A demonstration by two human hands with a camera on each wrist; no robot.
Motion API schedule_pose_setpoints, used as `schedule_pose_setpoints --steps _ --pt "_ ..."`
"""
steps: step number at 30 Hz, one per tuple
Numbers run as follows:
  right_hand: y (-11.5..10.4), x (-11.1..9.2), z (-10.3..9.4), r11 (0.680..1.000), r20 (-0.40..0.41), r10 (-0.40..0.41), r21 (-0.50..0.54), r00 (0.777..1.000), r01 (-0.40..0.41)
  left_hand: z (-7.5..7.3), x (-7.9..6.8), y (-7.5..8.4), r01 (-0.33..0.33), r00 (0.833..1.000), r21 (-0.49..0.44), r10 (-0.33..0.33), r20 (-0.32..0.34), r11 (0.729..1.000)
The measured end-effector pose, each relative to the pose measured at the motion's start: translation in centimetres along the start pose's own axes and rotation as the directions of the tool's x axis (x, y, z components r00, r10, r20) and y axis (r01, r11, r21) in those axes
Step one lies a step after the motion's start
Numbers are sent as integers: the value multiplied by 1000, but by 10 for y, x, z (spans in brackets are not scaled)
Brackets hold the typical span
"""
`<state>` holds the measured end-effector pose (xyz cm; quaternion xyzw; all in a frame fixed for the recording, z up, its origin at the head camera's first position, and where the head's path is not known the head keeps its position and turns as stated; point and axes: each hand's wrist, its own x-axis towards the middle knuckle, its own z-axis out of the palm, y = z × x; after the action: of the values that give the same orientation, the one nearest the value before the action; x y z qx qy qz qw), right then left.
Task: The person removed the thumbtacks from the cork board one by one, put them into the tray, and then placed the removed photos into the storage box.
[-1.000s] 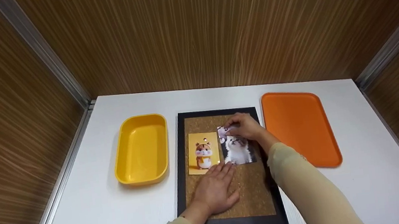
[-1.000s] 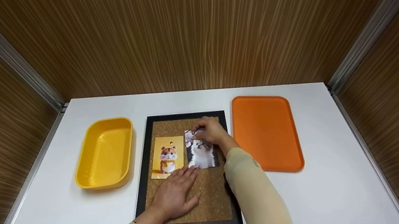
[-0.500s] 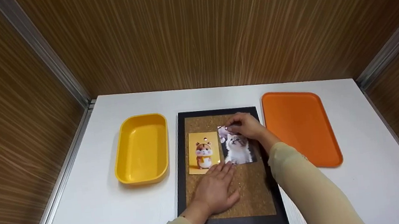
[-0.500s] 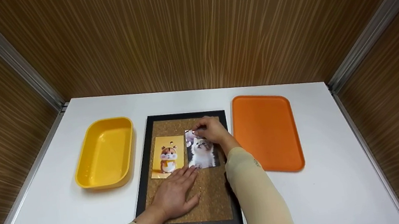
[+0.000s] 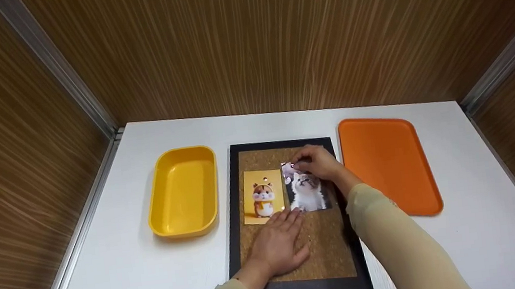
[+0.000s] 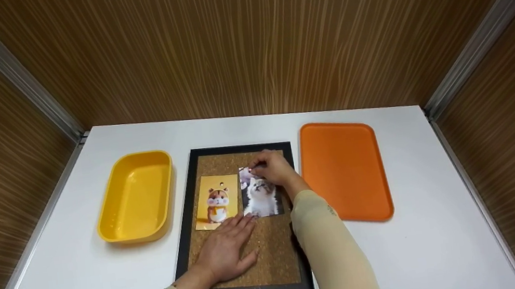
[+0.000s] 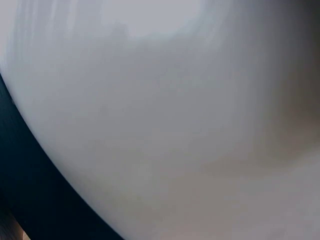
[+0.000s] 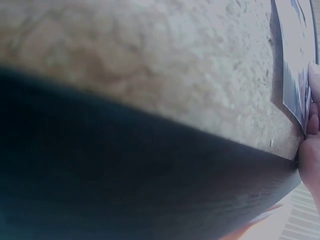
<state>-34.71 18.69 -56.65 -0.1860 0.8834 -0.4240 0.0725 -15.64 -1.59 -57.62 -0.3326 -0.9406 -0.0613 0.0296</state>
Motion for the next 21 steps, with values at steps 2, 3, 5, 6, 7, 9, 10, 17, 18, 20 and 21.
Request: schedule_pose_setpoints --steps 2,3,5,6,7,9,10,17,18,20,21 --pt "1 0 0 1000 0 -12 -9 1000 12 0 0 0 -4 1000 9 4 -7 1000" --pt "1 0 0 1000 -1 -17 -14 1000 17 0 0 -1 -6 1000 13 6 -11 1000" --pt "1 1 0 999 -3 -35 -26 999 35 0 0 -1 -9 1000 22 9 -23 1000" --pt "1 1 0 999 -3 -41 -30 999 41 0 0 -1 -10 1000 27 11 -28 1000" --pt "1 1 0 999 -2 -35 -32 999 35 1 0 -1 -10 1000 28 11 -29 1000" --pt "1 0 0 999 -1 -30 -34 1000 30 1 0 -1 -10 1000 29 11 -28 1000" --pt "1 0 0 999 0 -23 -34 1000 23 1 0 -1 -11 1000 28 11 -26 1000" --pt "1 1 1 999 -9 -21 -28 1000 21 0 -1 -1 -7 1000 30 8 -20 1000" --pt "1 1 1 999 -11 -28 -28 1000 28 0 -1 -1 -7 1000 28 8 -19 1000" --pt "2 0 1 999 -13 -36 -26 999 35 0 -1 0 -7 1000 26 8 -17 1000" --pt "2 0 1 999 -13 -40 -26 999 39 0 -1 0 -6 1000 23 7 -17 1000"
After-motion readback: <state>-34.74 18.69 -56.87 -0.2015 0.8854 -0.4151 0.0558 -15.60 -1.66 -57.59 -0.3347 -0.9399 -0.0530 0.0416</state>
